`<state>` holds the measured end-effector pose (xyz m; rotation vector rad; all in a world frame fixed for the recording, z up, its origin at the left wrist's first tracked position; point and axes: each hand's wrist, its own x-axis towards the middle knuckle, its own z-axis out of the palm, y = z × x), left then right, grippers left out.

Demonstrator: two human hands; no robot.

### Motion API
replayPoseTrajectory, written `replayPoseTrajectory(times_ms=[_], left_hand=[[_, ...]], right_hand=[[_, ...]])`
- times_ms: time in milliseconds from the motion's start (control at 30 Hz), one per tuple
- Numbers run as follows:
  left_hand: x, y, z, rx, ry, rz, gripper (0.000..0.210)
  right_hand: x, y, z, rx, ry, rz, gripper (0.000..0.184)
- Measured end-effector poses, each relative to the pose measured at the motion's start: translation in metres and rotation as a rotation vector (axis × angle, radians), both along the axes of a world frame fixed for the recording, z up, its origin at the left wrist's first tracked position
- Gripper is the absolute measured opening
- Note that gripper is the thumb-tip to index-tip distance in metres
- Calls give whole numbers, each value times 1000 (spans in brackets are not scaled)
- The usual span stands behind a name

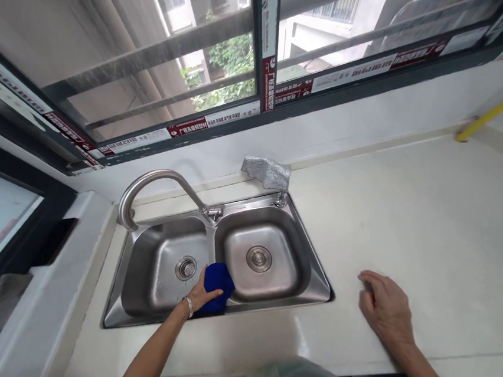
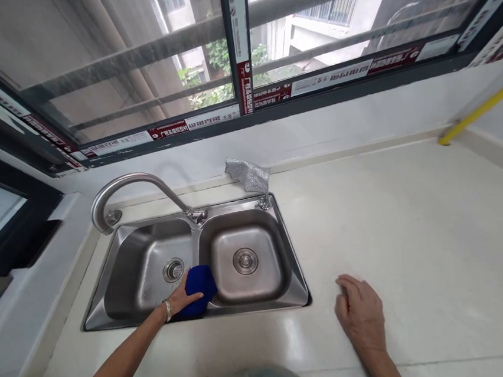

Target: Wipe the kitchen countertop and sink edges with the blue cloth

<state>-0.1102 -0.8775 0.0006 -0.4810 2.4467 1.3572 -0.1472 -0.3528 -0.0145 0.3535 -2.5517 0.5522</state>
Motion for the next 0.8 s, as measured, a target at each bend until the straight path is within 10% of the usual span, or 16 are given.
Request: replayPoseTrajectory(times_ms=[267, 800], left_hand=[[-48, 38, 3, -439, -65, 200, 98], [-177, 26, 10, -648, -195, 220, 102]], right_hand=[[-2, -2, 3, 36, -33, -35, 30], [-2, -1, 5, -4, -75, -60, 26]])
